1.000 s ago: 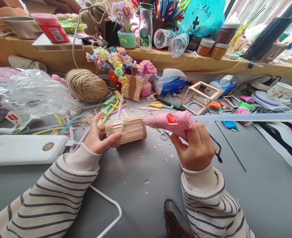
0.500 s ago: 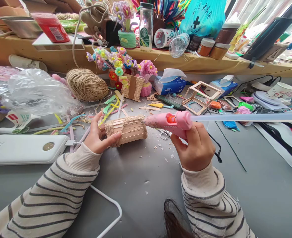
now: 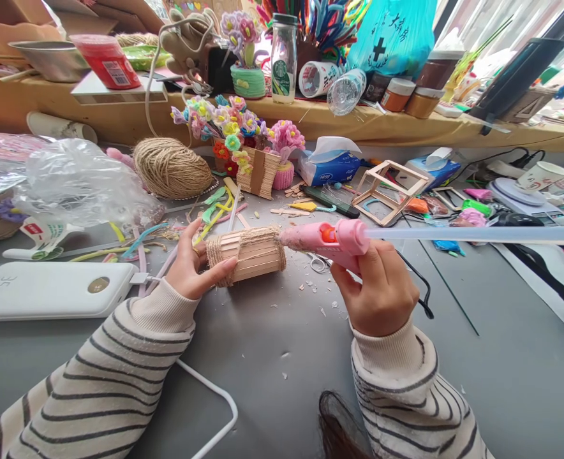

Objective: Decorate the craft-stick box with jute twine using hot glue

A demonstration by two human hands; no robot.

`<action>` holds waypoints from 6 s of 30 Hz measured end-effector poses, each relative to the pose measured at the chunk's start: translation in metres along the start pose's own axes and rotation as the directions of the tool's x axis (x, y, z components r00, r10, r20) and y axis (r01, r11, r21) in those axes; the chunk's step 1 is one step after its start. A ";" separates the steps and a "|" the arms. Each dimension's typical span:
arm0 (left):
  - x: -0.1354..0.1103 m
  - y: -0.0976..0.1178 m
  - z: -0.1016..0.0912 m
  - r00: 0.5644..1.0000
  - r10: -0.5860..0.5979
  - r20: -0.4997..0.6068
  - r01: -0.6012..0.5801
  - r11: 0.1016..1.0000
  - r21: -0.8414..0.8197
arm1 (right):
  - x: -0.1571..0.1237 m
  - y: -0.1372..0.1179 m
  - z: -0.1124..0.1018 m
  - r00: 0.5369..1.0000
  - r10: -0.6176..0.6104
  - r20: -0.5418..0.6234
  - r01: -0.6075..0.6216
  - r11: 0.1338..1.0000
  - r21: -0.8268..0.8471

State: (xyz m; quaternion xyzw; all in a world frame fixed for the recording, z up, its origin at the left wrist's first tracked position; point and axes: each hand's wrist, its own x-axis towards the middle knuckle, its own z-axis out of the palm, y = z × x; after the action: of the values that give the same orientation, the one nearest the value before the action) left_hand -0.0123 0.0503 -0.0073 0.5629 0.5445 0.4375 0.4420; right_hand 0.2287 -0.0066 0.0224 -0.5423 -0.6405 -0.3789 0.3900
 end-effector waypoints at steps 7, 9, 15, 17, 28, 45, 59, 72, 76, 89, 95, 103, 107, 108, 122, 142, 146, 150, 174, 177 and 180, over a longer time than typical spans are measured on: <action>0.000 -0.002 -0.001 1.000 0.007 0.000 -0.007 1.000 0.023 | 0.002 0.000 -0.001 0.999 0.006 0.048 -0.007 1.000 0.005; 0.000 -0.004 0.000 1.000 0.013 -0.010 -0.013 1.000 0.024 | 0.002 0.001 -0.001 0.999 0.008 0.050 -0.008 1.000 -0.002; 0.002 -0.009 0.001 0.999 0.019 -0.048 -0.018 1.000 0.022 | 0.003 0.007 0.007 0.992 0.115 0.040 -0.114 0.993 -0.037; 0.001 -0.009 0.002 0.998 0.021 -0.054 -0.020 1.000 0.022 | 0.003 0.009 0.011 0.987 0.155 0.049 -0.154 0.988 -0.019; 0.001 -0.005 0.002 0.999 0.018 -0.050 -0.017 1.000 0.017 | 0.008 0.043 0.027 0.744 0.577 0.336 -0.610 0.793 -0.011; 0.000 -0.004 -0.001 0.990 0.108 -0.088 -0.124 0.973 -0.197 | -0.018 0.068 0.053 0.528 0.603 0.598 -0.637 0.747 -0.191; -0.006 0.004 -0.003 0.963 0.262 -0.059 -0.268 0.935 -0.233 | 0.012 0.014 0.030 0.767 0.147 0.625 -0.500 0.746 0.439; -0.007 0.015 -0.006 0.969 0.244 -0.034 -0.241 0.912 -0.332 | 0.004 -0.023 0.036 0.782 0.043 0.622 -0.453 0.725 0.519; -0.007 0.015 -0.006 0.972 0.232 -0.048 -0.235 0.924 -0.302 | -0.002 -0.018 0.041 0.797 0.014 0.604 -0.360 0.814 0.456; -0.004 -0.006 0.000 0.981 0.195 0.008 -0.194 0.977 -0.089 | 0.009 -0.032 0.025 0.343 -0.065 0.937 -0.939 -0.032 0.342; -0.005 -0.009 -0.001 0.950 0.313 -0.016 -0.312 0.949 0.039 | 0.005 -0.038 0.029 0.274 0.002 0.962 -0.958 -0.084 0.274; -0.003 -0.003 -0.014 0.516 0.856 0.000 -0.757 0.457 0.466 | 0.005 -0.041 0.031 0.228 0.031 0.973 -0.962 -0.145 0.230; -0.003 0.000 -0.019 0.450 0.883 0.135 -0.783 0.318 0.534 | 0.006 -0.041 0.031 0.211 0.024 0.977 -0.963 -0.163 0.212; -0.004 0.000 -0.020 0.440 0.886 0.146 -0.784 0.300 0.543 | 0.006 -0.041 0.031 0.206 0.026 0.978 -0.964 -0.167 0.207; -0.016 0.024 -0.005 0.340 0.917 0.210 -0.789 0.156 0.595 | 0.003 -0.041 0.031 0.234 0.009 0.972 -0.961 -0.150 0.233; -0.018 0.021 -0.007 0.308 0.924 0.226 -0.820 0.137 0.556 | 0.003 -0.040 0.033 0.257 -0.029 0.966 -0.950 -0.189 0.247; -0.019 0.023 -0.010 0.278 0.923 0.267 -0.799 0.068 0.597 | 0.002 -0.039 0.033 0.271 -0.037 0.962 -0.948 -0.181 0.261; -0.020 0.023 -0.012 0.254 0.916 0.311 -0.783 0.006 0.622 | 0.002 -0.039 0.033 0.273 -0.040 0.961 -0.949 -0.178 0.262; -0.012 0.020 -0.011 0.290 0.943 0.165 -0.822 0.157 0.547 | 0.003 -0.037 0.033 0.250 -0.069 0.966 -0.955 -0.180 0.235; -0.013 0.020 -0.011 0.303 0.943 0.135 -0.821 0.186 0.539 | 0.006 -0.038 0.032 0.246 -0.053 0.968 -0.955 -0.186 0.233; -0.014 0.020 -0.010 0.303 0.945 0.127 -0.826 0.194 0.529 | 0.007 -0.040 0.032 0.235 -0.047 0.971 -0.956 -0.191 0.223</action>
State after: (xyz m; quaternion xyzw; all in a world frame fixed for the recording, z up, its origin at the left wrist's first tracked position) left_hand -0.0174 0.0363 0.0143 0.8105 0.2541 0.5130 -0.1240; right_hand 0.1853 0.0205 0.0135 -0.4771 -0.4527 0.6115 0.4398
